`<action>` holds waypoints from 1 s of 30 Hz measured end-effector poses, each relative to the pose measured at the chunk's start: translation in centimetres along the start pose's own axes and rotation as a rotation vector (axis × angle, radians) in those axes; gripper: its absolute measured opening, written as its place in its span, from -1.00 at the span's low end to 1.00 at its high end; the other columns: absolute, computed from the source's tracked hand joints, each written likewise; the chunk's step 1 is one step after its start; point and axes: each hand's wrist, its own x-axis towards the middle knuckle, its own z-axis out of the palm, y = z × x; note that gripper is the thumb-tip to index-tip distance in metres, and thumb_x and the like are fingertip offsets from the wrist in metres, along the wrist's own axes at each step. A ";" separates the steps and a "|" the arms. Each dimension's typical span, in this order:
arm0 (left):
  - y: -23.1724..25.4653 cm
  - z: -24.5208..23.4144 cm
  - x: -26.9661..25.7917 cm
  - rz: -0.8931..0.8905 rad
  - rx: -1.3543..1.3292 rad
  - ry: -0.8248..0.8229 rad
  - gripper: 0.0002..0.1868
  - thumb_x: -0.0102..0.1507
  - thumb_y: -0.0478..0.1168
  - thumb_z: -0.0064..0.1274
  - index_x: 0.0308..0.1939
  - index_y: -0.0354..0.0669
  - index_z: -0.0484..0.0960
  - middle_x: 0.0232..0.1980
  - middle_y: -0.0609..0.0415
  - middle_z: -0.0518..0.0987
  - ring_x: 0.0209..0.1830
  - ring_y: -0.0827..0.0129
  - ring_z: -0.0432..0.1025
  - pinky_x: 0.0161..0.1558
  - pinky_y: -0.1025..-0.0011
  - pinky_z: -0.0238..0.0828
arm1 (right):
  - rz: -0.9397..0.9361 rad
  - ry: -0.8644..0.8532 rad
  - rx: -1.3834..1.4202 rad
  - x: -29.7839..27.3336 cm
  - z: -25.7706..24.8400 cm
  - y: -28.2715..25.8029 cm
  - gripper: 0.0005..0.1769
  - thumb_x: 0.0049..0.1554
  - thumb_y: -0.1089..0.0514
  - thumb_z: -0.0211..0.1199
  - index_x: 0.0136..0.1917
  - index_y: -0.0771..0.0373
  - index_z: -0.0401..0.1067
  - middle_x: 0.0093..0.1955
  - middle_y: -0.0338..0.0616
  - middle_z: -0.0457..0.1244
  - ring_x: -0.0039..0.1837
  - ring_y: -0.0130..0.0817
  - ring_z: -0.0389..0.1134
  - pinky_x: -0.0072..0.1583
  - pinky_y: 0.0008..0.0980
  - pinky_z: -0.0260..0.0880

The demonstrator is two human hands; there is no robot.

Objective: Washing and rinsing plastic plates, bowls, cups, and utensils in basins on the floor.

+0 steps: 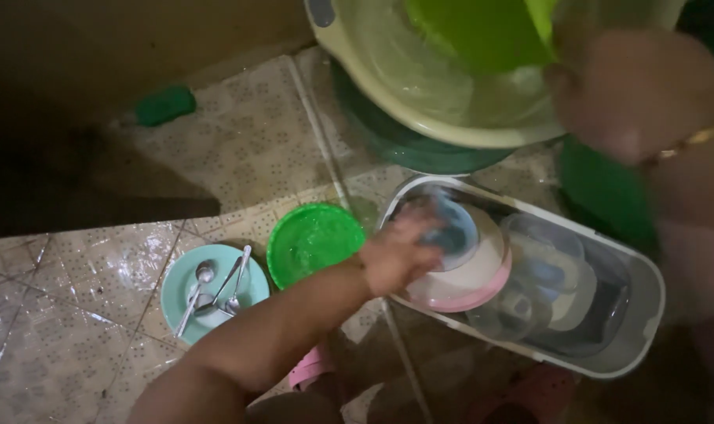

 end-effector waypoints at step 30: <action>-15.6 -7.1 -18.2 0.131 0.643 -0.729 -0.73 0.09 -0.14 0.08 -0.15 -0.06 0.66 -0.17 0.03 0.62 -0.05 0.09 0.51 0.02 0.12 0.40 | -0.003 0.083 0.191 2.2 2.6 -0.8 -0.59 0.30 0.01 0.27 0.35 0.21 0.44 -0.12 0.18 0.41 -0.16 0.03 0.44 -0.15 -0.08 0.42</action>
